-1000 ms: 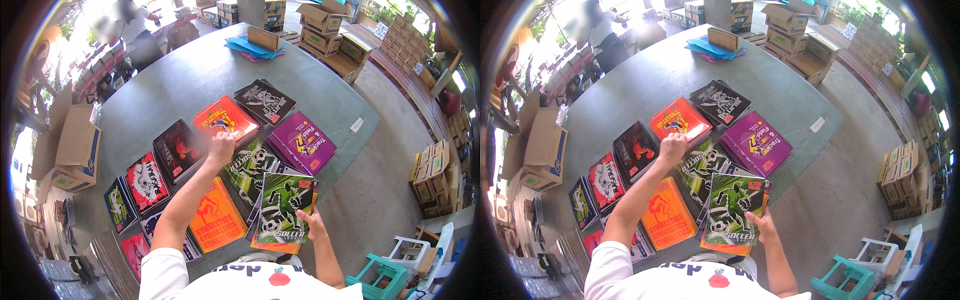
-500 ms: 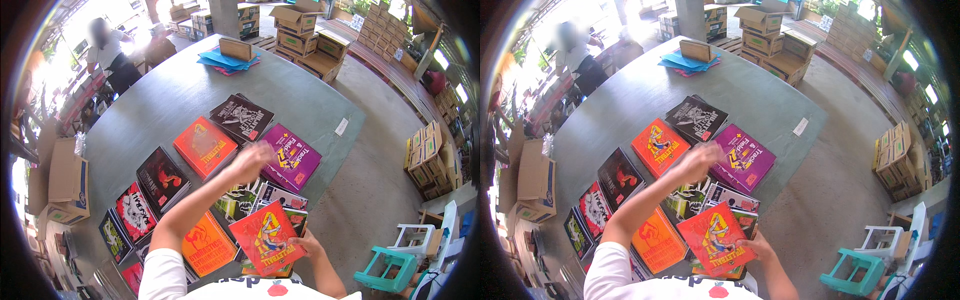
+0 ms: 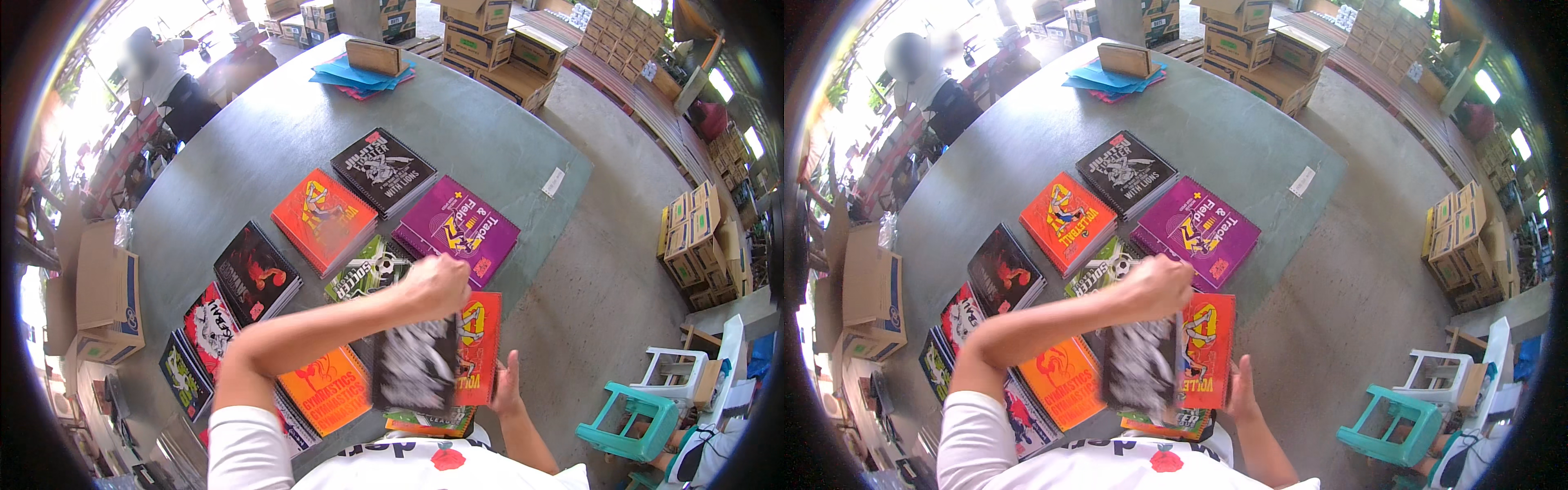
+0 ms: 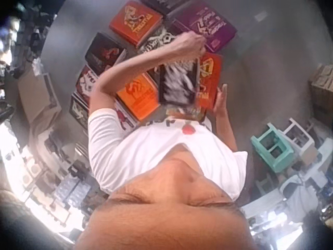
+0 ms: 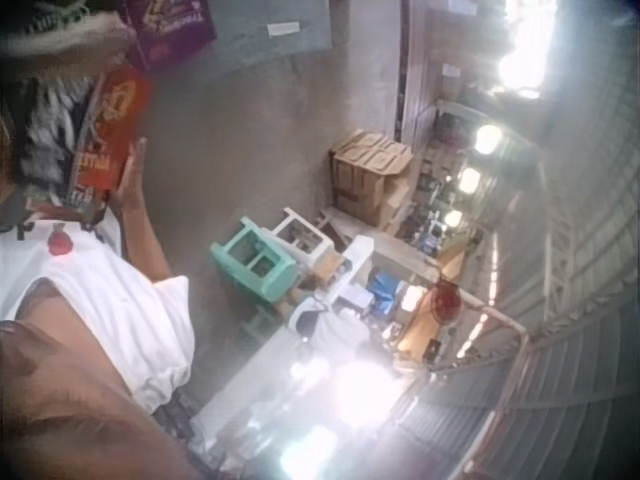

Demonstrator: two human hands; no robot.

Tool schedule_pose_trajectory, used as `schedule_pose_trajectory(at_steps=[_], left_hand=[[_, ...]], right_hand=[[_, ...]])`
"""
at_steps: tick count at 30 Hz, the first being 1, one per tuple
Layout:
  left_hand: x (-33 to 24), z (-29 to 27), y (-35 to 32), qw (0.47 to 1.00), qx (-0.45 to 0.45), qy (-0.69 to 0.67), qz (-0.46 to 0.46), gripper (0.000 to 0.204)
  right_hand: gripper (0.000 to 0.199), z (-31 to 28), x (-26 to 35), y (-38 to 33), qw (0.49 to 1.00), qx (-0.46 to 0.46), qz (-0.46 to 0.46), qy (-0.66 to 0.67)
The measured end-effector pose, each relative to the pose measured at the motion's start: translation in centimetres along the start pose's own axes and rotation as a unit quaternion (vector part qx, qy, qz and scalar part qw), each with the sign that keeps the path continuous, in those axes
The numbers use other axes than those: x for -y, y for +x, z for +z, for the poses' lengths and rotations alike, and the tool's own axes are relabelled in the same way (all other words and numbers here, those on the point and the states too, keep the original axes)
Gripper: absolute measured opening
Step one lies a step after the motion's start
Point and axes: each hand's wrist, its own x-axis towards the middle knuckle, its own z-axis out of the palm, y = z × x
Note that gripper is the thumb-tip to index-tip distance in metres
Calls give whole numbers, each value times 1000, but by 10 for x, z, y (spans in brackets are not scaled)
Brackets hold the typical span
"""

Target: The person wraps notebooks in plastic film and secures them with adhesive tape.

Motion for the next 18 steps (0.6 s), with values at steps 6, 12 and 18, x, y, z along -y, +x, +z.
schedule_pose_trajectory(at_steps=[6, 12, 18], left_hand=[[4, 41, 48, 938, -275, -213, 12, 42], [113, 60, 64, 870, -424, 10, -253, 61], [103, 25, -26, 964, -261, -36, -40, 37]], right_hand=[[85, 21, 11, -7, 994, -21, -3, -106], [65, 1, -11, -6, 992, -106, -18, -65], [51, 28, -10, -6, 977, -178, -18, -115]])
